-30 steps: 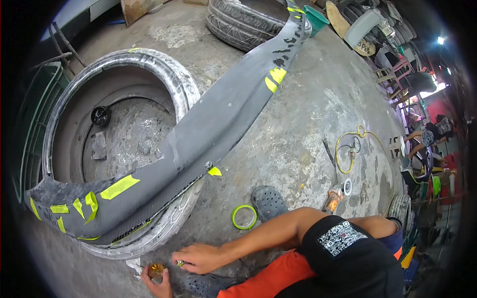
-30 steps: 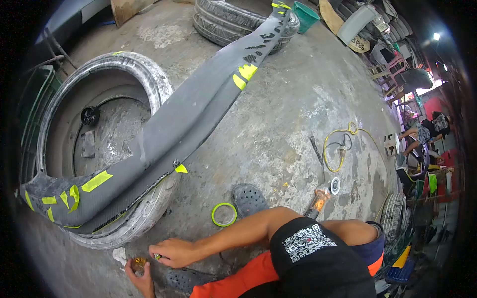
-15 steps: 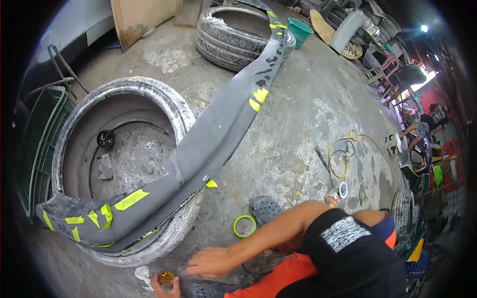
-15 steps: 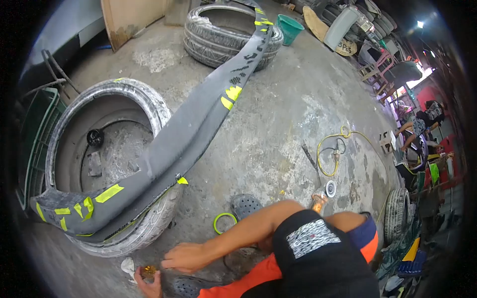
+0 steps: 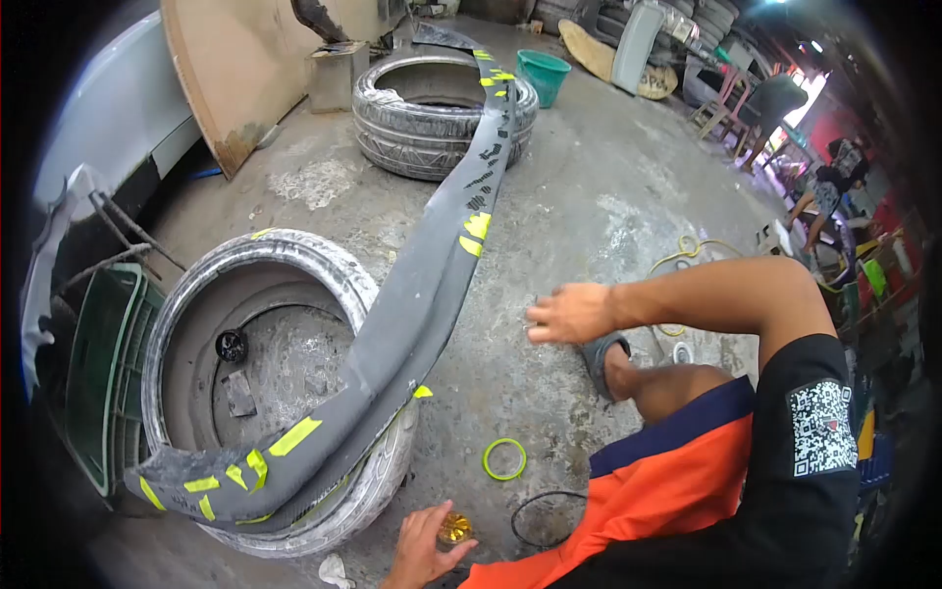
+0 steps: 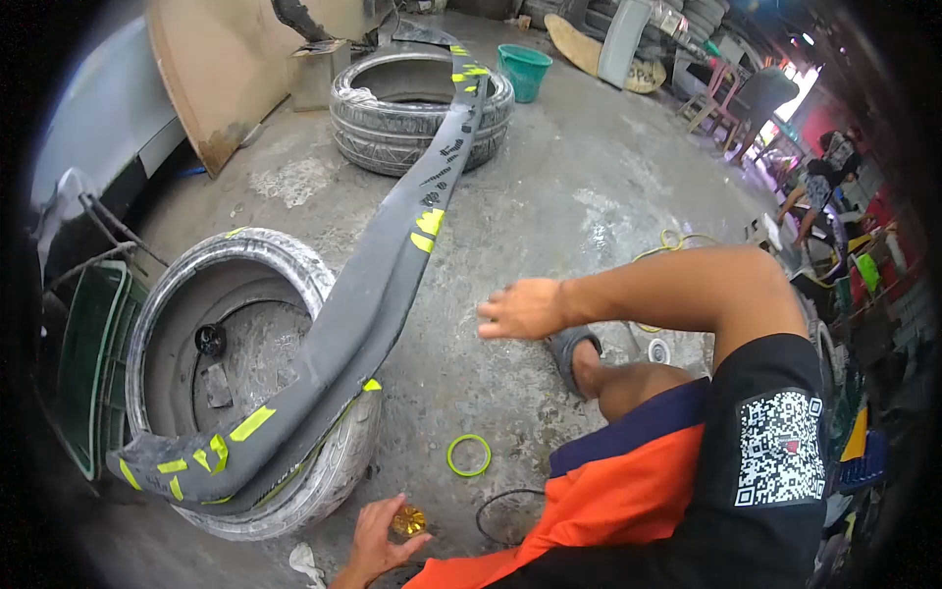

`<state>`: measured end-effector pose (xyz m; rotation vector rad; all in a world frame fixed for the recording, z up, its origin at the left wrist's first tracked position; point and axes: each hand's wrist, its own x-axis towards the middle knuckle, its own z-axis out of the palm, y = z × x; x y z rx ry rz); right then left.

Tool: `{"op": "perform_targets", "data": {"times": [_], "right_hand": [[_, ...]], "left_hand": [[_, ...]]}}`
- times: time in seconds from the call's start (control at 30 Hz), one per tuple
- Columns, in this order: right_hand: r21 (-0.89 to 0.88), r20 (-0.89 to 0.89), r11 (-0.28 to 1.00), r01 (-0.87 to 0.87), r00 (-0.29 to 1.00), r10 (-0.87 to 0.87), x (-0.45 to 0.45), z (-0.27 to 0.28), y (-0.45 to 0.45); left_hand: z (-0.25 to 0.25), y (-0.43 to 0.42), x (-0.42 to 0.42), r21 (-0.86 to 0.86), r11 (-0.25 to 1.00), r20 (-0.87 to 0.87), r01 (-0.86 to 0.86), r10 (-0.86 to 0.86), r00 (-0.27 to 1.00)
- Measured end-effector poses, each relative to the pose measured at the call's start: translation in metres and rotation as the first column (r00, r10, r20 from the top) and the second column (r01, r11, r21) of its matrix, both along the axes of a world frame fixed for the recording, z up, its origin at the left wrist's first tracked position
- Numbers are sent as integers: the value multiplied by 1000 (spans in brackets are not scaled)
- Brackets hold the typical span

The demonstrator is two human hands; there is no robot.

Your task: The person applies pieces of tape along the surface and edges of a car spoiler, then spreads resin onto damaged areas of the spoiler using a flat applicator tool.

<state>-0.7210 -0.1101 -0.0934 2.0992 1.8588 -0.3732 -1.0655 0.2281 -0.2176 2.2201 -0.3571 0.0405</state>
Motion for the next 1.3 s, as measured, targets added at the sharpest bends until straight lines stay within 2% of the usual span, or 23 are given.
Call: {"op": "perform_targets", "data": {"times": [0.07,0.1,0.17,0.2,0.23,0.27,0.3,0.37,0.43,0.47,0.53,0.6,0.63,0.7,0.73,0.8,0.83,0.9,1.1,1.2,1.3], "right_hand": [[-8,85,1000,3,996,-2,37,-16,-22],[19,66,1000,-11,998,10,51,-31,-32],[96,101,994,48,993,-58,92,-56,-45],[111,123,991,77,988,-91,107,-68,-47],[136,101,989,50,993,-64,130,-79,-51],[168,27,971,172,984,-179,141,-91,-56],[165,-81,940,297,954,-288,138,-104,-65],[236,-213,939,250,956,-201,147,-103,-77],[144,-260,982,122,962,-82,169,-83,-79],[159,-280,982,99,959,-51,181,-86,-82],[219,-433,947,234,893,-121,203,-95,-87],[233,-479,947,223,874,-87,217,-96,-86],[232,-510,945,233,856,-85,226,-99,-85],[237,-577,955,178,817,-9,245,-121,-78],[234,-636,960,155,771,30,248,-134,-72],[277,-674,950,142,734,87,252,-152,-55],[299,-696,939,173,712,90,253,-158,-52],[326,-737,926,189,665,124,254,-161,-44],[379,-817,871,313,554,156,260,-174,-45],[373,-846,854,363,512,151,263,-175,-47],[379,-865,837,394,472,170,268,-177,-42]], "left_hand": [[29,-4,28,52,978,-76,201,-197,977],[47,-7,39,75,979,-100,189,-181,978],[76,-21,66,43,967,-333,253,-225,916],[78,-30,85,66,973,-345,220,-184,920],[75,-38,104,56,971,-277,233,-209,938],[74,-50,117,35,967,-230,251,-236,944],[75,-66,136,45,971,-322,235,-208,924],[58,-110,174,20,994,-391,110,-94,916],[26,-153,214,-12,999,-434,-42,33,901],[4,-174,235,-38,989,-471,-145,110,875],[-46,-212,275,-93,936,-462,-339,261,848],[-84,-241,315,38,901,-256,-432,427,867],[-97,-252,333,54,883,-257,-466,463,848],[-114,-269,357,-18,714,-330,-700,657,678],[-118,-275,360,18,681,-343,-732,692,635],[-124,-278,375,-48,561,-363,-826,761,538],[-124,-280,377,-23,540,-360,-841,781,511],[-123,-283,377,30,618,-207,-785,773,600],[-117,-286,379,174,618,-227,-766,782,580],[-112,-288,381,98,573,-233,-814,808,541],[-109,-287,379,119,587,-279,-801,794,540]]}}
